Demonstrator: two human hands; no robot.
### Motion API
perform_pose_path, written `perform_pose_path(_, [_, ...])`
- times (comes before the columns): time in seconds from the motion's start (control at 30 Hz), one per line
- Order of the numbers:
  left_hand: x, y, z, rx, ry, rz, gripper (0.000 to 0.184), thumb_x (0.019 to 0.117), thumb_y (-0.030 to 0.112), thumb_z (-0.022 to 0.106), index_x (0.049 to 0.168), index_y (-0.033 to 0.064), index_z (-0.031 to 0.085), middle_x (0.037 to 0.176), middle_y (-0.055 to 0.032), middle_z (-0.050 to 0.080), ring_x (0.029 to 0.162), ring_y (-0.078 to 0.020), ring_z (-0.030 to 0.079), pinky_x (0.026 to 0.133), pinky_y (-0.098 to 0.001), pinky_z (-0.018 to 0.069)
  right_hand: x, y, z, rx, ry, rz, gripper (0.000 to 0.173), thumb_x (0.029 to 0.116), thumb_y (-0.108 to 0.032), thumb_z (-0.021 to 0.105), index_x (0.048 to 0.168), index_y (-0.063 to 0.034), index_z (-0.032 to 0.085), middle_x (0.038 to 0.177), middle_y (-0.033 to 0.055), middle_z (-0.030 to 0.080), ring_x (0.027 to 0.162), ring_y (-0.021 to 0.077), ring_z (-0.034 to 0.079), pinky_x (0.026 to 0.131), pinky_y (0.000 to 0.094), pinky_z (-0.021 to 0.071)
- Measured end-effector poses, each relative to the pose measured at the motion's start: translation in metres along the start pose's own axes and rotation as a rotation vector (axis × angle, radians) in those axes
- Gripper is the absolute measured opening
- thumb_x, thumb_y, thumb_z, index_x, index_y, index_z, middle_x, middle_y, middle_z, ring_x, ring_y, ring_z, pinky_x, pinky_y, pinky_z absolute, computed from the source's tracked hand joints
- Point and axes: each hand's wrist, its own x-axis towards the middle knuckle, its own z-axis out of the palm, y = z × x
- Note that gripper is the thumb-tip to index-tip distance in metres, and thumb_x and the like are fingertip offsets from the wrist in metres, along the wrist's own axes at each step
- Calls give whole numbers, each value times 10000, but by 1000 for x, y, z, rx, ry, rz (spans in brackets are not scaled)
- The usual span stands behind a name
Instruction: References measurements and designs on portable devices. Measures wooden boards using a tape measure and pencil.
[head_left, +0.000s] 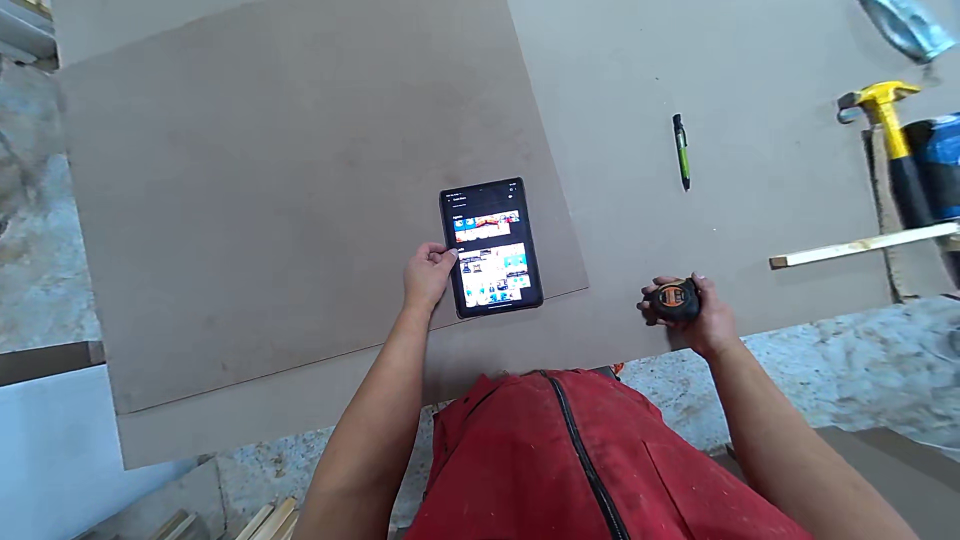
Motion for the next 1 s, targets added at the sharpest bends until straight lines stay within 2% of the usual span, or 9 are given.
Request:
perform_pose_path(0.13, [0,0,-1,35,-13,4,396,956,391,741,1217,104,665,939,-83,685,780,-215,656,721,-460,571,-2,-1,3,10,12,6,768,1049,-620,103,1383,-135,596,1230,151,713,1046,312,720,836,491,611])
perform_pose_path(0.3, [-8,6,-6,243,-119,99,734,821,416,873,1372,64,540,1072,-156,635,912,-318,640,827,-565,552,-4,-4,5,-11,27,17,756,1050,-625,110,1396,-142,578,1219,136,718,1045,294,722,851,480,611])
perform_pose_path(0.37, [-5,4,-5,273,-120,119,674,858,390,845,1355,50,543,1080,-164,628,914,-316,635,835,-559,549,-3,-4,5,-16,30,10,757,1053,-628,121,1375,-133,595,1202,139,728,1034,295,727,835,474,616])
perform_pose_path(0.47, [1,5,-4,219,-79,94,473,998,429,672,1267,45,609,995,-147,655,895,-296,651,841,-546,547,-2,-3,4,-9,19,2,760,1056,-627,125,1365,-122,602,1204,145,727,1048,300,726,839,473,617])
perform_pose_path(0.5, [2,7,-4,208,-83,84,487,996,453,666,1258,47,611,986,-144,656,890,-294,653,834,-543,550,-2,-3,3,-9,18,4,762,1055,-626,119,1367,-125,602,1205,141,727,1045,296,726,838,470,616])
perform_pose_path(0.67, [1,8,-9,282,-164,92,717,820,409,874,1343,47,545,1040,-157,641,920,-324,642,843,-577,549,-2,-5,4,-20,16,11,752,1055,-630,126,1380,-137,590,1204,131,728,1028,290,729,829,467,620])
perform_pose_path(0.77, [4,6,-7,282,-139,99,560,923,381,782,1313,43,565,1014,-153,644,908,-317,648,841,-568,551,-1,-4,3,-20,8,9,747,1055,-623,125,1385,-134,583,1211,134,724,1036,291,727,833,470,618])
perform_pose_path(0.87, [7,10,-4,281,-99,82,503,1007,480,636,1254,43,597,964,-157,659,895,-320,658,837,-577,543,-1,-6,4,-6,15,17,750,1058,-618,122,1382,-126,586,1202,136,728,1032,297,728,834,476,616])
perform_pose_path(1.0, [2,19,-5,278,-133,49,738,850,481,829,1349,33,522,960,-160,644,869,-328,645,823,-581,545,-1,-6,4,-20,9,17,751,1054,-621,109,1386,-136,577,1202,134,726,1025,288,729,829,466,617])
